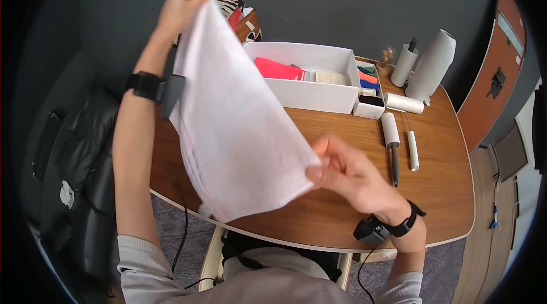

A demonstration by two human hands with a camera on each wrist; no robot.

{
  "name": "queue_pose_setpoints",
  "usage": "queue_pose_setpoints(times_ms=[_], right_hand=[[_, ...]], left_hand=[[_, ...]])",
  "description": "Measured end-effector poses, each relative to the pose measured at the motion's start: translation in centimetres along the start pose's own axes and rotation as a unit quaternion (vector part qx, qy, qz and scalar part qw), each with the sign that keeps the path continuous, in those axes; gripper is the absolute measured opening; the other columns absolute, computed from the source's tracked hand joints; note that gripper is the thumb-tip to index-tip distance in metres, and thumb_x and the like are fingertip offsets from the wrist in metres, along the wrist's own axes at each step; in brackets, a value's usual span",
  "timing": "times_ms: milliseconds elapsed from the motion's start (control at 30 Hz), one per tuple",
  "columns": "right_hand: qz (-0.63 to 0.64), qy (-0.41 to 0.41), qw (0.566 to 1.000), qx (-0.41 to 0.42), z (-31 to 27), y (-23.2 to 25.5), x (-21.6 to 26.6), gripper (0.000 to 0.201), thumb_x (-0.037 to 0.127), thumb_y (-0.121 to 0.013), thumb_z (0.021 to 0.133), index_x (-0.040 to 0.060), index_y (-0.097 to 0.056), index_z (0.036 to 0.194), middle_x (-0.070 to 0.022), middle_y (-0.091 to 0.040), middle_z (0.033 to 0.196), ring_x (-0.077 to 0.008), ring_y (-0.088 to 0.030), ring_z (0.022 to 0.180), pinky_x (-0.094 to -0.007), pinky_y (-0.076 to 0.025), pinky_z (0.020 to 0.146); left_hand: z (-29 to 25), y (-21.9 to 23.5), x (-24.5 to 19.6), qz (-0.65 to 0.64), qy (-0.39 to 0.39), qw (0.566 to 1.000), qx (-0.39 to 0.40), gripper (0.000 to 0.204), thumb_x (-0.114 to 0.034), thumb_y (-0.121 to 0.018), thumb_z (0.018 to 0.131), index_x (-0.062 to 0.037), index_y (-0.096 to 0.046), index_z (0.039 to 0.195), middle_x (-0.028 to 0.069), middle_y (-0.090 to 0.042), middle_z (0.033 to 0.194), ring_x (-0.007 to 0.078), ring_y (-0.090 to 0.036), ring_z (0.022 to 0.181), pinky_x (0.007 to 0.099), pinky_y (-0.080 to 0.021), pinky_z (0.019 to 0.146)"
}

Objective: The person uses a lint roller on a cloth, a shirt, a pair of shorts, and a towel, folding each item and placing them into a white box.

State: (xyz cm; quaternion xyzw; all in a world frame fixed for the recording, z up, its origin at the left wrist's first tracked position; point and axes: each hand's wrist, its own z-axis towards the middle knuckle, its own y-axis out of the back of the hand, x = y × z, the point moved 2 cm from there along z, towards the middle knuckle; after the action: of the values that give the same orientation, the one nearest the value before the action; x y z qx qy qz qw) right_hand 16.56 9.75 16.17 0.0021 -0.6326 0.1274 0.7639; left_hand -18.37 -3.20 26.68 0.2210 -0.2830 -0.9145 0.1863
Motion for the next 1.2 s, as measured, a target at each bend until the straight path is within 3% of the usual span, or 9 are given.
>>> queue_pose_setpoints(times_ms=[67,200,233,333,500,767,967,1067,1200], right_hand=[[-0.038,-0.086,0.995,0.038,-2.1,0.9,-1.8,0.010,0.009,-0.044,0.091,0.0002,-0.043,0.095,-0.0096,-0.057,0.092,-0.0170,-0.061,0.086,-0.0298,-0.048,0.079],[-0.208,-0.169,0.955,0.124,-6.1,2.5,-6.0,0.012,0.012,-0.051,0.086,0.0013,-0.047,0.085,-0.0128,-0.063,0.079,-0.0220,-0.064,0.077,-0.0304,-0.047,0.069],[-0.251,-0.172,0.942,0.143,-7.1,2.9,-7.5,0.013,0.013,-0.052,0.084,0.0012,-0.047,0.084,-0.0133,-0.063,0.075,-0.0235,-0.064,0.074,-0.0320,-0.047,0.065],[-0.351,-0.262,0.885,0.157,-9.7,3.9,-10.5,0.019,0.017,-0.051,0.082,0.0000,-0.049,0.074,-0.0116,-0.063,0.070,-0.0242,-0.063,0.067,-0.0346,-0.045,0.061],[-0.312,-0.412,0.841,0.159,-12.7,4.1,-11.3,0.028,0.018,-0.045,0.083,-0.0020,-0.054,0.066,-0.0094,-0.063,0.065,-0.0194,-0.062,0.060,-0.0326,-0.047,0.060],[-0.359,-0.465,0.791,0.171,-15.0,7.3,-10.4,0.038,0.025,-0.046,0.086,0.0013,-0.058,0.060,-0.0058,-0.063,0.058,-0.0152,-0.063,0.056,-0.0251,-0.048,0.055],[-0.387,-0.581,0.708,0.110,-15.8,8.9,-9.3,0.042,0.036,-0.054,0.081,0.0024,-0.060,0.056,-0.0051,-0.062,0.055,-0.0158,-0.061,0.054,-0.0262,-0.047,0.055],[-0.516,-0.548,0.658,0.018,-14.4,8.9,-7.7,0.037,0.038,-0.060,0.076,0.0031,-0.061,0.064,-0.0054,-0.060,0.056,-0.0196,-0.060,0.056,-0.0307,-0.047,0.056],[-0.685,-0.277,0.663,-0.121,-13.3,9.8,-8.4,0.037,0.033,-0.064,0.072,0.0047,-0.054,0.094,-0.0109,-0.058,0.076,-0.0282,-0.060,0.067,-0.0336,-0.048,0.059]], left_hand=[[-2.1,-3.9,-5.7,-0.021,-0.025,0.999,0.044,0.023,-0.024,-0.053,0.079,-0.0051,-0.063,0.086,0.0103,-0.063,0.076,0.0189,-0.059,0.071,0.0298,-0.046,0.068],[-8.3,-18.9,-8.7,-0.160,-0.111,0.951,0.240,0.014,-0.016,-0.054,0.075,-0.0044,-0.061,0.078,0.0134,-0.061,0.073,0.0247,-0.059,0.070,0.0355,-0.045,0.065],[-11.0,-20.8,-10.9,-0.141,-0.059,0.939,0.309,0.014,-0.018,-0.053,0.076,-0.0060,-0.061,0.077,0.0133,-0.062,0.075,0.0253,-0.060,0.073,0.0365,-0.044,0.066],[-17.2,-27.8,-15.1,-0.150,-0.100,0.912,0.369,0.015,-0.024,-0.055,0.078,-0.0112,-0.061,0.081,0.0128,-0.060,0.081,0.0303,-0.057,0.080,0.0399,-0.043,0.070],[-20.8,-33.5,-20.4,-0.218,0.006,0.924,0.315,0.013,-0.022,-0.056,0.078,-0.0094,-0.061,0.081,0.0161,-0.058,0.083,0.0329,-0.054,0.082,0.0399,-0.043,0.073],[-21.1,-35.8,-22.7,-0.291,0.055,0.929,0.220,0.011,-0.017,-0.055,0.079,-0.0061,-0.058,0.080,0.0170,-0.056,0.088,0.0331,-0.052,0.085,0.0398,-0.041,0.076],[-20.8,-34.6,-21.1,-0.417,-0.052,0.845,0.330,0.025,-0.019,-0.052,0.085,-0.0047,-0.055,0.105,0.0171,-0.056,0.102,0.0310,-0.053,0.096,0.0361,-0.041,0.084],[-20.0,-28.4,-19.3,-0.402,-0.053,0.809,0.426,0.040,-0.021,-0.054,0.084,-0.0026,-0.047,0.119,0.0190,-0.050,0.119,0.0305,-0.049,0.109,0.0344,-0.038,0.091],[-21.0,-22.9,-10.8,-0.218,-0.177,0.836,0.472,0.051,-0.028,-0.059,0.078,-0.0046,-0.046,0.121,0.0221,-0.042,0.126,0.0349,-0.032,0.122,0.0394,-0.030,0.099]])
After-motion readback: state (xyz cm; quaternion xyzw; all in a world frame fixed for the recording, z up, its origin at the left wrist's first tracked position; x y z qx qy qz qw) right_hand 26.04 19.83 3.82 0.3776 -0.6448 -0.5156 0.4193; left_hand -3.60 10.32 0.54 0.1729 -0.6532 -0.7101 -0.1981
